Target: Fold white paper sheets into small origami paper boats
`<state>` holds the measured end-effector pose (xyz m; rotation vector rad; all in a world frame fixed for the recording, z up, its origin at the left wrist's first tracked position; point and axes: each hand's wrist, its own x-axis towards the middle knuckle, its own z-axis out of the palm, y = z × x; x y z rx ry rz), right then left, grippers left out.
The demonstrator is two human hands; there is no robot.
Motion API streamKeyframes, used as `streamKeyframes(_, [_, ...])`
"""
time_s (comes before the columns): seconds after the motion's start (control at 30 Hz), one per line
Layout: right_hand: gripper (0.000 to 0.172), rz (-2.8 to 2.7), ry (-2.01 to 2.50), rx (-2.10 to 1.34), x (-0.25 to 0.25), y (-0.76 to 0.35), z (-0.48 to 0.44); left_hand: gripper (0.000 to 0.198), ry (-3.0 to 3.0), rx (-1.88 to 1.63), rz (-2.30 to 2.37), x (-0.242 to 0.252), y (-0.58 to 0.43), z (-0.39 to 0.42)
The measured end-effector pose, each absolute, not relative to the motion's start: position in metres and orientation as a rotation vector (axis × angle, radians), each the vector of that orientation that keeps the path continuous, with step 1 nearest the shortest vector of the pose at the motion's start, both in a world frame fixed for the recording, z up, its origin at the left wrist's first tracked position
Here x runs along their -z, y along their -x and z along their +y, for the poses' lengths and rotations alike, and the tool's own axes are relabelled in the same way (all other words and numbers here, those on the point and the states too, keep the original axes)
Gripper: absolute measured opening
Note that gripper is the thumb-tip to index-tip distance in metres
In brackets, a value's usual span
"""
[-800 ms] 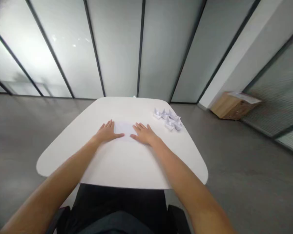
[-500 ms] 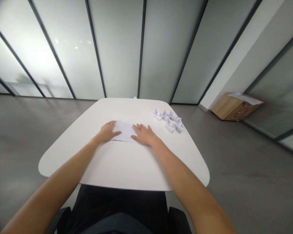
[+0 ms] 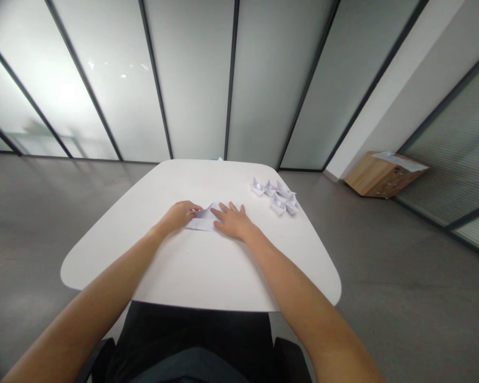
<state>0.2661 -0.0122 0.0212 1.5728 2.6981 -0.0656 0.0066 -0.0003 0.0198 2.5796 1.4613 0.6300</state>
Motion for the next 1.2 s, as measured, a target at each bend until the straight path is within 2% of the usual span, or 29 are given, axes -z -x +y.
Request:
streamKeyframes(0.17, [0.065,2.677,-1.569,0.065,-0.02,-0.265,-0.011,0.043,-2.768,-0.485,1.467,-0.028,-0.012,-0.012])
streamKeyframes(0.37, [0.066,2.676,-1.562,0.088,-0.022,-0.266,-0.01,0.033,-2.819,-0.435,1.583,-0.037,-0.02,-0.028])
streamKeyframes(0.57, [0.064,2.693,-1.664,0.115,-0.025,-0.264,-0.013,0.042,-2.795,-0.467,1.703,-0.039,-0.032,-0.031])
streamKeyframes(0.73, [0.058,2.875,-1.516,-0.097,-0.029,-0.254,-0.021,0.029,-2.819,-0.482,1.727,-0.035,-0.037,-0.031])
streamKeyframes(0.83, [0.055,2.92,-1.384,-0.06,-0.029,-0.249,-0.025,0.024,-2.812,-0.488,1.676,-0.032,-0.038,-0.03])
streamKeyframes(1.2, [0.069,2.82,-1.491,0.114,-0.024,-0.251,-0.021,0.03,-2.871,-0.501,1.449,-0.026,-0.036,-0.026])
